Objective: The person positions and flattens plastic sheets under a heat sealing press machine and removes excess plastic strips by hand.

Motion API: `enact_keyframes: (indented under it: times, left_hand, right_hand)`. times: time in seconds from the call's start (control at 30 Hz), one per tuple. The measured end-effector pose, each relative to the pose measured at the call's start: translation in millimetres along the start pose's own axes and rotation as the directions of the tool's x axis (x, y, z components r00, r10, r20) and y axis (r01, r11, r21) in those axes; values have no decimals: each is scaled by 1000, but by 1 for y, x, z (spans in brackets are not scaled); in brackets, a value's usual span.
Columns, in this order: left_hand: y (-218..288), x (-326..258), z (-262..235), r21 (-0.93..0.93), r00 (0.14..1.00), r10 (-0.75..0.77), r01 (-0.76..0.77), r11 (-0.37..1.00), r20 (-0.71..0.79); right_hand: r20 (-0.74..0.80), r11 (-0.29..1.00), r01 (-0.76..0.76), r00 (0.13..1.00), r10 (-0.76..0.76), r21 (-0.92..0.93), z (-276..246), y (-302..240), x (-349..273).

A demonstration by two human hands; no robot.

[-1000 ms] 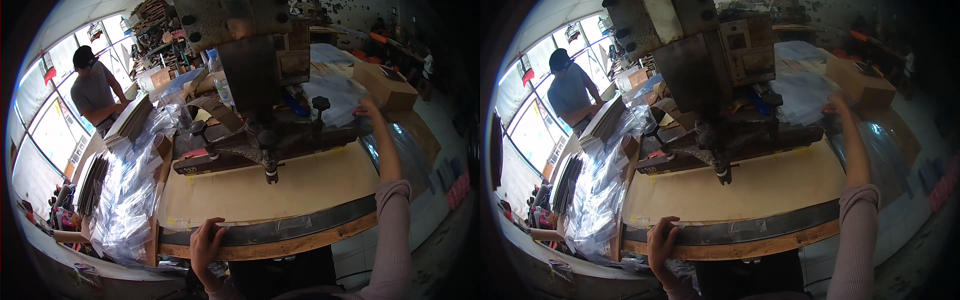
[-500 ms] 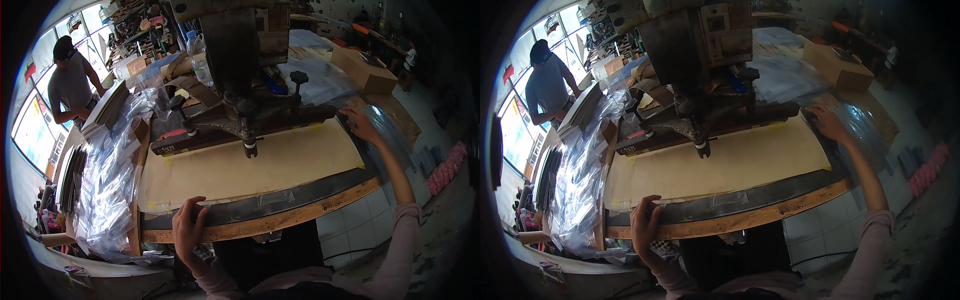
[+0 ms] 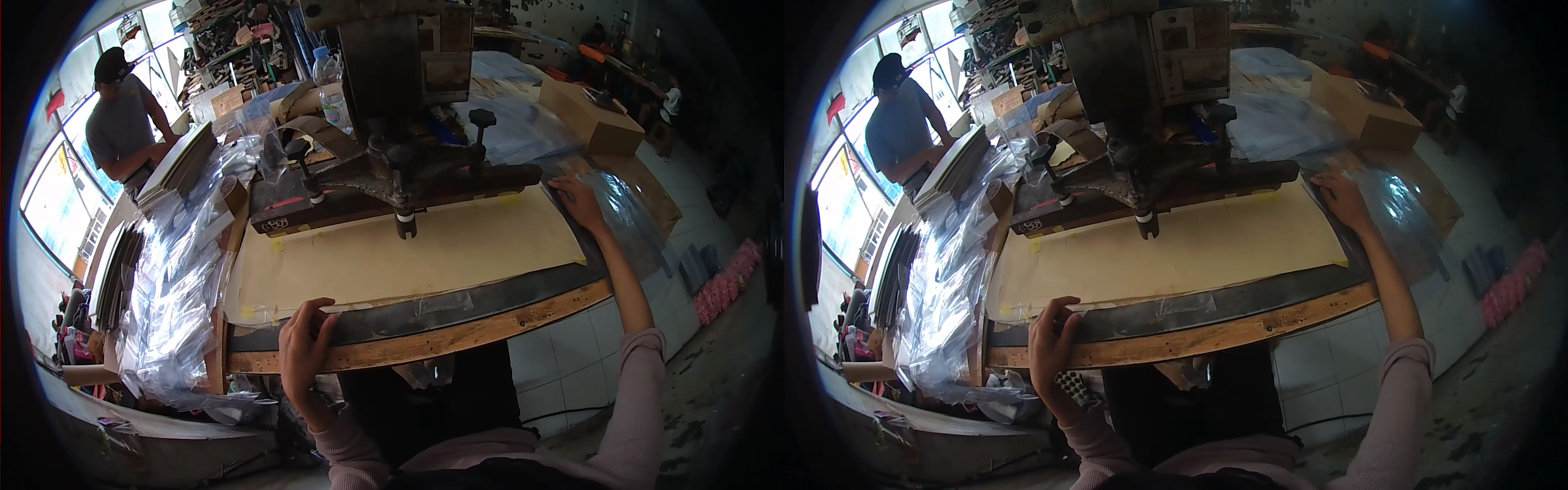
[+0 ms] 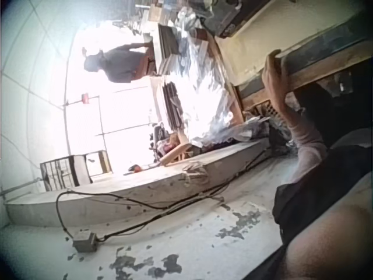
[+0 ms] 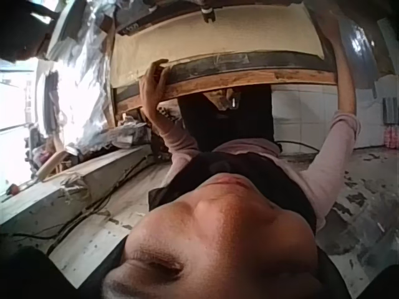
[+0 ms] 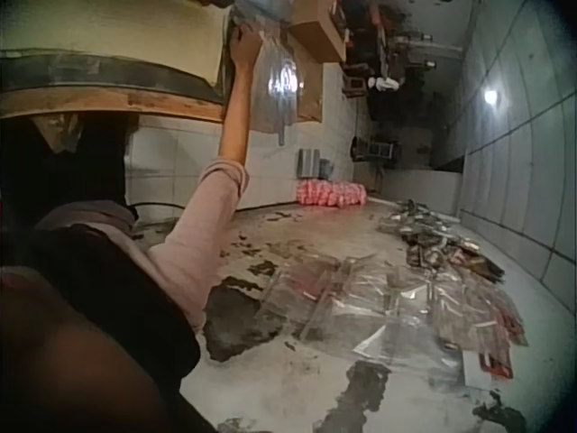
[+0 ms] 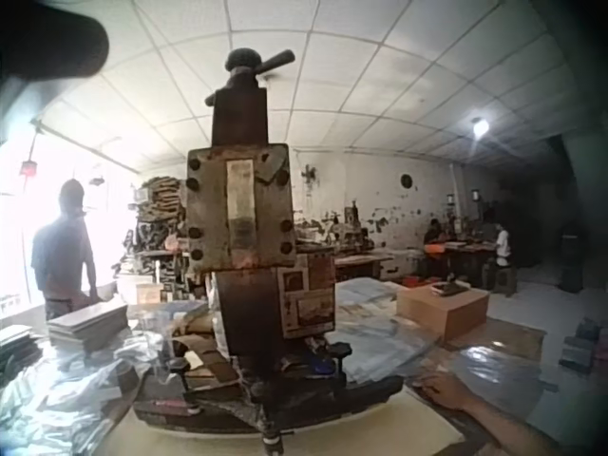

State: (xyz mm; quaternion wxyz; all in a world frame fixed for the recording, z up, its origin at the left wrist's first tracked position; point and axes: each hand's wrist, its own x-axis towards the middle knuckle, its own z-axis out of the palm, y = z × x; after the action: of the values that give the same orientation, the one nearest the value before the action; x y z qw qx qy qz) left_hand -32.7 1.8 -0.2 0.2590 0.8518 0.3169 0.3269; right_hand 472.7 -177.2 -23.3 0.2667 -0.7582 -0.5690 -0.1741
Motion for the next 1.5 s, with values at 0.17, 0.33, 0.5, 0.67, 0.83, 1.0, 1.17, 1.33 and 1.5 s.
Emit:
enact_keyframes:
  times: [0.17,0.33,0.5,0.67,0.83,1.0,1.17,1.33,1.5]
  left_hand:
    - [-5,-2,2,-16,1000,11,-11,1000,-9]
    - [-4,-1,2,7,1000,20,-20,1000,-18]
    - [-5,0,4,8,1000,6,-5,1000,-18]
    - [-1,-1,8,44,998,-8,11,999,-68]
    - [56,1,72,-135,987,18,-40,990,-162]
    - [165,34,167,-128,830,476,-459,879,292]
    - [198,75,290,95,878,429,-455,885,212]
    - [196,80,301,37,843,480,-502,864,245]
    - [198,84,290,40,814,383,-443,896,437]
  right_hand:
    - [58,990,-108,993,103,93,-1,-1,1]
    - [-27,999,-42,999,43,31,2,-14,3]
    - [-23,995,45,999,-43,87,4,1,2]
    - [19,994,-53,998,52,96,1,-4,1]
    - [-27,997,9,1000,-7,76,-1,-6,2]
    - [-8,993,39,999,-38,111,2,4,0]
    - [-29,952,-76,996,88,297,2,3,3]
    - [121,922,-146,987,109,358,-20,21,2]
    - [314,770,-343,929,194,537,-38,18,0]
